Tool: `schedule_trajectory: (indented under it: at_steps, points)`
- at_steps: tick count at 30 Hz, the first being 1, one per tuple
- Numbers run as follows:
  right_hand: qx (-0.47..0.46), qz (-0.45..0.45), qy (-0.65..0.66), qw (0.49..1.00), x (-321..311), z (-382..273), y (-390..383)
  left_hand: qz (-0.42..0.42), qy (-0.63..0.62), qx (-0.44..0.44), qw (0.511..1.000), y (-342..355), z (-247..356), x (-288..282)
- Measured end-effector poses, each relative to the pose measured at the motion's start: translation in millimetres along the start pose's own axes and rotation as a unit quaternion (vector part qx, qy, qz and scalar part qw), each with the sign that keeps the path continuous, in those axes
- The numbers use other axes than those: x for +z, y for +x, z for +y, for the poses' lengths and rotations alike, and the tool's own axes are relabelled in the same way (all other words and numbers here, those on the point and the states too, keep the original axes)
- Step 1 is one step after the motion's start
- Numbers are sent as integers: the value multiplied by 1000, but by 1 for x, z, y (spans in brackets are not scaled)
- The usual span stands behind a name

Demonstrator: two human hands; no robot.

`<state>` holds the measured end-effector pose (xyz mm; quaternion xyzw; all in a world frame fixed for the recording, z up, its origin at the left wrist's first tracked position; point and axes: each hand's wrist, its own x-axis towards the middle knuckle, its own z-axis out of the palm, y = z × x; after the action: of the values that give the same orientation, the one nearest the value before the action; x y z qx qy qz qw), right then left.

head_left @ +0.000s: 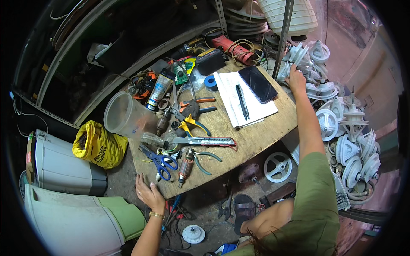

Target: The person cleans and repairs a washing machine pulsator by hand while sitting on the floor, using pliers to manipulate the internal components and then positioning the pulsator back into the washing machine tub.

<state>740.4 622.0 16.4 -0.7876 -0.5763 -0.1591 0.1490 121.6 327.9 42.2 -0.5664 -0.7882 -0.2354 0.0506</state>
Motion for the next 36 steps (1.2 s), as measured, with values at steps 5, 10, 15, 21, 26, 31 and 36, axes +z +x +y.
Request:
schedule_trajectory:
  at_steps: [5, 10, 15, 21, 26, 31, 36]
  points:
    - [73, 46, 8, 996, -3, 14, -3, -6, -3, 0, 1000, 0, 2, 0]
    - [148, 88, 75, 982, -20, 7, -1, -4, 9, -3, 1000, 0, 2, -3]
    - [168, 81, 85, 979, -18, 8, -6, 0, 5, 0, 1000, 2, 4, -4]
    - [156, 4, 72, 985, -22, 13, 15, 4, -5, 6, 1000, 1, 2, -4]
    - [152, 29, 58, 986, -24, 13, 15, 7, 2, 15, 1000, 0, 5, -3]
    - [46, 113, 67, 990, -29, 7, -10, -7, -7, 9, 1000, 0, 1, -7]
    - [118, 152, 85, 978, -28, 2, -15, 4, 7, 18, 1000, 3, 6, -5]
